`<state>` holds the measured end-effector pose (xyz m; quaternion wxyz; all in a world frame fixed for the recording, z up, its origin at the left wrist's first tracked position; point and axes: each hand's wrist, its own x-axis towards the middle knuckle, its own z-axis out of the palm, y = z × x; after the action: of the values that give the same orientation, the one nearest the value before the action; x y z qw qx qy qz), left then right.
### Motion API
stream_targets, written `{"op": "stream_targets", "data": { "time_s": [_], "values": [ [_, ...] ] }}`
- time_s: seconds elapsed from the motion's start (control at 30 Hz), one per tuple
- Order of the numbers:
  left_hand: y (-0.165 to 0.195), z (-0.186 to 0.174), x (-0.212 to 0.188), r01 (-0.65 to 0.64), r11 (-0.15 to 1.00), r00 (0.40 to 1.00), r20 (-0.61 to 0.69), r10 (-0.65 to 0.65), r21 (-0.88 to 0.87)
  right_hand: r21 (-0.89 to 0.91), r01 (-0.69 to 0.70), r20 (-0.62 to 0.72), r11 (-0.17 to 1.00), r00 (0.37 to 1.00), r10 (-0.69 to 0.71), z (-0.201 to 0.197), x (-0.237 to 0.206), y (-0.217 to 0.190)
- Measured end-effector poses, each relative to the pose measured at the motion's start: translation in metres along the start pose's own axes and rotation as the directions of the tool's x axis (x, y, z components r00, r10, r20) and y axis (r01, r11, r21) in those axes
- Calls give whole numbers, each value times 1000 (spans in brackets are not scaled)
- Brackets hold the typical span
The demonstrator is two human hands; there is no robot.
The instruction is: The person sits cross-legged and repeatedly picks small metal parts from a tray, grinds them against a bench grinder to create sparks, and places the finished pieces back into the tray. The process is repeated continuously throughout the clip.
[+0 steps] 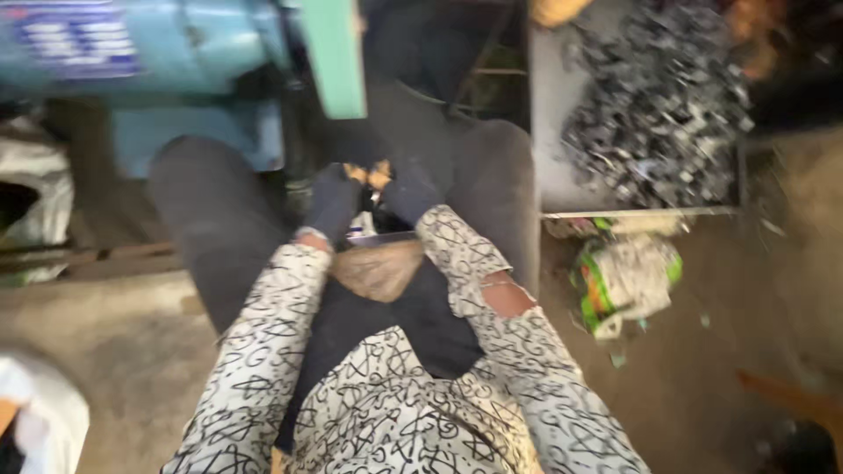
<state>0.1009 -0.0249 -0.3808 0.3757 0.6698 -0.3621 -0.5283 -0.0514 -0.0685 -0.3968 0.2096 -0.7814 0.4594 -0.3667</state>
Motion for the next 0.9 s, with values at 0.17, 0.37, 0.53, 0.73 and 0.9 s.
{"op": "stream_targets", "data": {
  "time_s": [0.17,0.37,0.53,0.73,0.9],
  "values": [
    [-6,-12,4,-265,952,960,-135,246,-154,591,-625,445,509,780,440,14,0,3],
    [9,-6,17,-138,791,972,70,222,-597,667,-503,232,550,841,489,23,18,-22],
    [23,25,13,-328,912,932,-241,270,-246,790,-235,21,566,933,358,6,48,-19],
    [12,45,27,-198,976,921,-357,155,-87,778,-458,245,429,851,464,5,71,-10],
    [1,18,16,-504,855,827,-355,436,-123,452,-283,151,846,959,240,-6,37,-16]
  ]
}}
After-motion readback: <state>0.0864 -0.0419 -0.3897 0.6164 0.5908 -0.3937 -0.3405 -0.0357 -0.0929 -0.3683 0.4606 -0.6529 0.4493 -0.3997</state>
